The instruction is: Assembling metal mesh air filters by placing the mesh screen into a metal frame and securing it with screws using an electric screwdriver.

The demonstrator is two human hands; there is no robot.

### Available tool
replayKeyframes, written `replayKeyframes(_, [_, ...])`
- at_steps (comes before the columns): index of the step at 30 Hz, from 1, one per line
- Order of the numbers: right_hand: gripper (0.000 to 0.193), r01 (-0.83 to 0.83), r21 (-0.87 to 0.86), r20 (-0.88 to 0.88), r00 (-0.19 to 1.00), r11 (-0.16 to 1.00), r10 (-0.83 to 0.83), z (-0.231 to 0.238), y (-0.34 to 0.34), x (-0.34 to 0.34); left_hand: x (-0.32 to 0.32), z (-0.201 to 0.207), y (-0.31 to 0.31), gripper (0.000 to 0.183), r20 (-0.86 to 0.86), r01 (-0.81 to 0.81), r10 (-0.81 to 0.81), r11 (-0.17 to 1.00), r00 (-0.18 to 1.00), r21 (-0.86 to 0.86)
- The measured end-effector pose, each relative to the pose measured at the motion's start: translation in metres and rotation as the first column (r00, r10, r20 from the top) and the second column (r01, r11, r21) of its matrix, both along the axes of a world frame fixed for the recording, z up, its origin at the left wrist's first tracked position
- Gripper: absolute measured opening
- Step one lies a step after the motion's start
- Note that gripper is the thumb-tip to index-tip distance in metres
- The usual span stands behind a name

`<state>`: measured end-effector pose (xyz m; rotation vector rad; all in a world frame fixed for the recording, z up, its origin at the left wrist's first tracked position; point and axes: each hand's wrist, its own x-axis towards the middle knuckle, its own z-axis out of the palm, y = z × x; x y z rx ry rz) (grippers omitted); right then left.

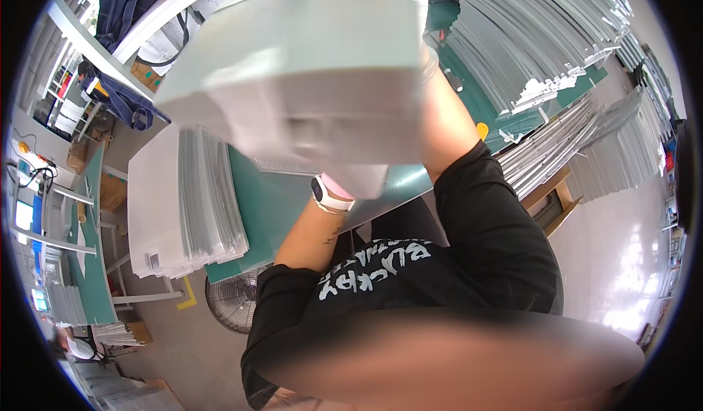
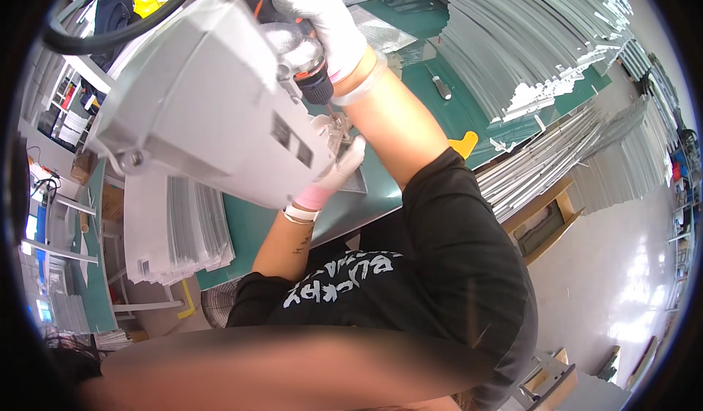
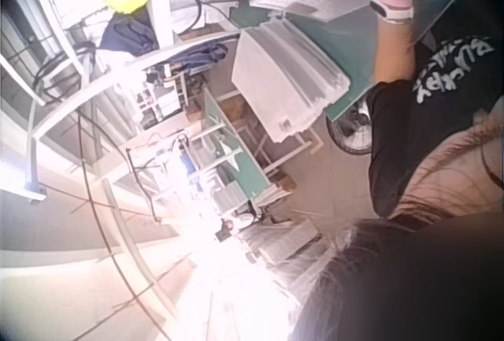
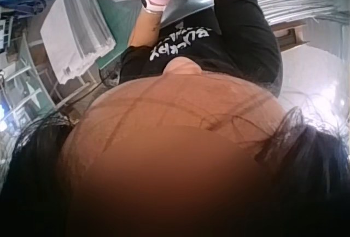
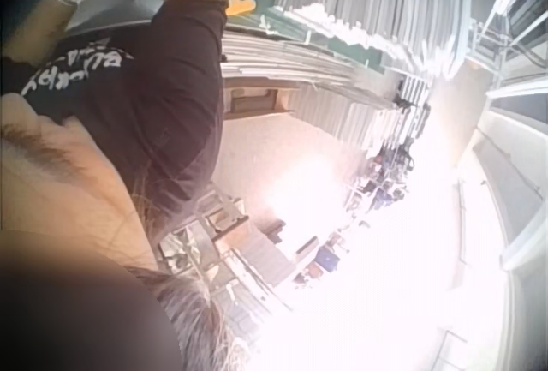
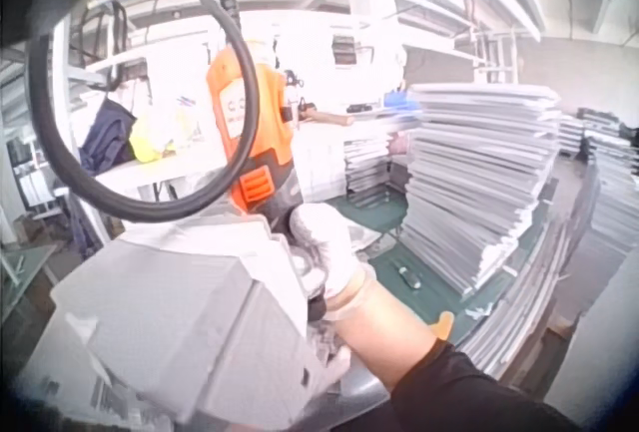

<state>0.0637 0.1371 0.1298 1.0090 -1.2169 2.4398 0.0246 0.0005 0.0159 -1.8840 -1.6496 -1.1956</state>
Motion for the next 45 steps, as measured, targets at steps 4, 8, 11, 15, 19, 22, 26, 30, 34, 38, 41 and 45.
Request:
replayKeyframes(4, [0.030, 0.421, -0.266, 0.305, 0.890, 0.867, -0.338, 0.010, -0.010, 0.011, -0.001, -0.015, 0.000, 0.023, -0.102, -0.010, 0.037, 0.966, 0.994, 0.258])
replayKeyframes(8, [0.013, 0.428, -0.218, -0.071, 0.889, 0.877, -0.452, 0.048, 0.000, 0.022, 0.006, -0.003, -0.051, 0.023, -0.156, -0.009, 0.011, 1.000, 0.988, 0.011])
replayKeyframes(11, [0.011, 0.660, -0.298, 0.169, 0.747, 0.689, -0.643, 0.064, -0.023, 0.030, 0.006, -0.022, -0.121, 0.028, -0.191, 0.056, -0.079, 0.991, 0.978, -0.125])
replayKeyframes(15, [0.011, 0.489, -0.094, -0.067, 0.866, 0.867, -0.495, 0.056, -0.014, 0.026, -0.021, -0.112, -0.210, 0.028, -0.254, 0.135, -0.383, 0.745, 0.888, -0.653])
replayKeyframes(19, [0.013, 0.478, -0.130, 0.064, 0.878, 0.869, -0.474, 0.046, -0.027, 0.030, -0.029, -0.190, -0.243, 0.030, -0.347, 0.008, -0.424, 0.642, 0.836, -0.766])
replayKeyframes(22, [0.022, 0.413, -0.097, 0.091, 0.910, 0.906, -0.405, 0.033, -0.022, 0.029, -0.035, -0.118, -0.199, 0.049, -0.347, -0.060, -0.142, 0.858, 0.927, -0.511])
replayKeyframes(26, [0.026, 0.507, -0.056, 0.123, 0.859, 0.860, -0.498, 0.026, -0.033, 0.033, -0.065, -0.070, -0.141, 0.051, -0.137, -0.605, 0.596, 0.796, 0.791, -0.028])
replayKeyframes(30, [0.029, 0.559, -0.020, 0.141, 0.822, 0.829, -0.552, 0.020, -0.043, 0.036, -0.037, -0.064, -0.121, 0.022, 0.061, -0.322, 0.353, 0.901, 0.934, -0.292])
replayKeyframes(34, [0.026, 0.659, -0.053, 0.170, 0.747, 0.751, -0.643, 0.015, -0.075, 0.041, 0.024, -0.049, -0.122, 0.026, 0.044, -0.164, 0.185, 0.941, 0.982, -0.296])
replayKeyframes(38, [0.037, 0.411, 0.104, 0.116, 0.900, 0.906, -0.421, -0.031, -0.045, 0.044, 0.025, -0.048, -0.117, 0.027, -0.030, -0.179, 0.176, 0.968, 0.984, -0.177])
replayKeyframes(41, [0.043, 0.635, 0.171, 0.113, 0.747, 0.753, -0.655, -0.037, -0.069, 0.043, 0.030, -0.042, -0.118, 0.028, 0.009, -0.205, 0.214, 0.946, 0.977, -0.250])
replayKeyframes(45, [0.044, 0.678, 0.161, 0.140, 0.704, 0.717, -0.697, -0.036, -0.071, 0.042, 0.027, -0.051, -0.118, 0.032, 0.012, -0.174, 0.184, 0.948, 0.983, -0.265])
